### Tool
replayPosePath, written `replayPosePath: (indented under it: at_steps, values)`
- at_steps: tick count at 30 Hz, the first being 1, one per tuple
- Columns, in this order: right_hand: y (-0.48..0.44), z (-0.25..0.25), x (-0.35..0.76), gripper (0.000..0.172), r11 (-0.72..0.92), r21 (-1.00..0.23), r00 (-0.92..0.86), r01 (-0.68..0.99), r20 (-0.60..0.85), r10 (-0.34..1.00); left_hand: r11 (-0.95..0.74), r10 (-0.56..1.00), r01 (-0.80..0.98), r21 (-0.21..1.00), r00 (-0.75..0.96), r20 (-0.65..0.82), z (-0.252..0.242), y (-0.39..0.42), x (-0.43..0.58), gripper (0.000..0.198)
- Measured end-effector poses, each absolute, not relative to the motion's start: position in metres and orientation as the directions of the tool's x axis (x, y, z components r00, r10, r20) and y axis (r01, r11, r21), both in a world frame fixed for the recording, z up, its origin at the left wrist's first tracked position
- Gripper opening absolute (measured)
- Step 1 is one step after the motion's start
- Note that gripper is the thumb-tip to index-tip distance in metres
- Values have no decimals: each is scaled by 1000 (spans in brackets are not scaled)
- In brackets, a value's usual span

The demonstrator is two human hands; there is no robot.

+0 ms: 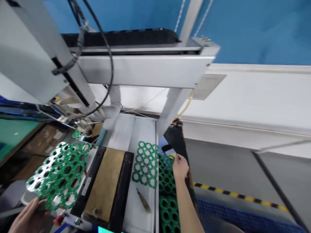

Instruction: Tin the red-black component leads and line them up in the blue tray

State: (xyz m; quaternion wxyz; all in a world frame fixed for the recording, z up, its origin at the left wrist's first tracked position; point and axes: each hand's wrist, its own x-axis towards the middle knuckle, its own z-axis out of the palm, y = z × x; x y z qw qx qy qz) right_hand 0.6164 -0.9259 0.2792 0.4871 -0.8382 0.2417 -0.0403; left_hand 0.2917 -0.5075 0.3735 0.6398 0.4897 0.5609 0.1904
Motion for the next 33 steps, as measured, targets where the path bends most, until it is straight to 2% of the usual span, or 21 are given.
replayPosePath:
  at_steps: [2, 5, 6, 7, 8, 9, 10, 12, 13, 15, 17, 19, 21, 23, 26, 30, 33]
  values:
    - [-900, 300, 585, 33, -371, -890, 915, -266, -111, -388, 600, 730, 213, 771, 250, -636, 386, -523, 295, 53]
    - [-849, 331, 523, 42, -259, -955, 981, -142, -101, -164, 616, 690, 222, 756, 310, -654, 395, -554, 301, 54]
    - [-830, 339, 504, 44, -200, -969, 990, -143, -138, -38, 591, 688, 229, 774, 358, -631, 395, -565, 303, 51]
    - [-811, 346, 487, 50, -87, -971, 958, -221, -233, 166, 579, 663, 261, 772, 400, -632, 392, -576, 305, 50]
    - [-793, 350, 474, 62, -19, -954, 912, -299, -291, 288, 572, 624, 299, 764, 446, -642, 388, -586, 306, 48]
    - [-777, 352, 465, 71, -38, -927, 860, -374, -362, 359, 558, 576, 337, 758, 501, -646, 383, -595, 307, 47]
    - [-764, 353, 461, 78, -66, -908, 842, -414, -410, 351, 533, 513, 382, 755, 563, -647, 378, -601, 308, 47]
    - [-746, 348, 462, 84, -129, -899, 868, -419, -438, 233, 381, 379, 475, 793, 703, -602, 368, -605, 308, 49]
    - [-742, 345, 466, 83, -145, -906, 893, -398, -419, 166, 229, 334, 495, 838, 769, -546, 364, -603, 308, 49]
    - [-738, 340, 477, 79, -159, -922, 922, -354, -373, 107, -188, 322, 437, 880, 874, -365, 358, -597, 309, 46]
    - [-737, 337, 487, 77, -186, -926, 930, -328, -351, 106, -579, 336, 322, 749, 931, -142, 355, -590, 313, 41]
    - [-733, 337, 494, 77, -219, -929, 938, -298, -328, 113, -801, 290, 244, 547, 957, -3, 352, -587, 320, 44]
    - [-727, 337, 499, 75, -258, -930, 946, -261, -299, 123, -903, 197, 172, 393, 980, 23, 348, -588, 329, 57]
    - [-721, 334, 501, 71, -302, -929, 956, -215, -263, 129, -942, 115, 113, 315, 993, -13, 343, -593, 338, 75]
    - [-715, 326, 505, 64, -377, -916, 974, -134, -192, 120, -950, 20, 49, 309, 995, -97, 335, -602, 347, 88]
    - [-715, 316, 509, 58, -500, -866, 994, -1, -56, 95, -939, -41, -6, 345, 995, -94, 328, -609, 348, 81]
    - [-715, 315, 508, 55, -594, -793, 991, 133, 100, 87, -934, -45, -4, 358, 993, -106, 326, -610, 347, 80]
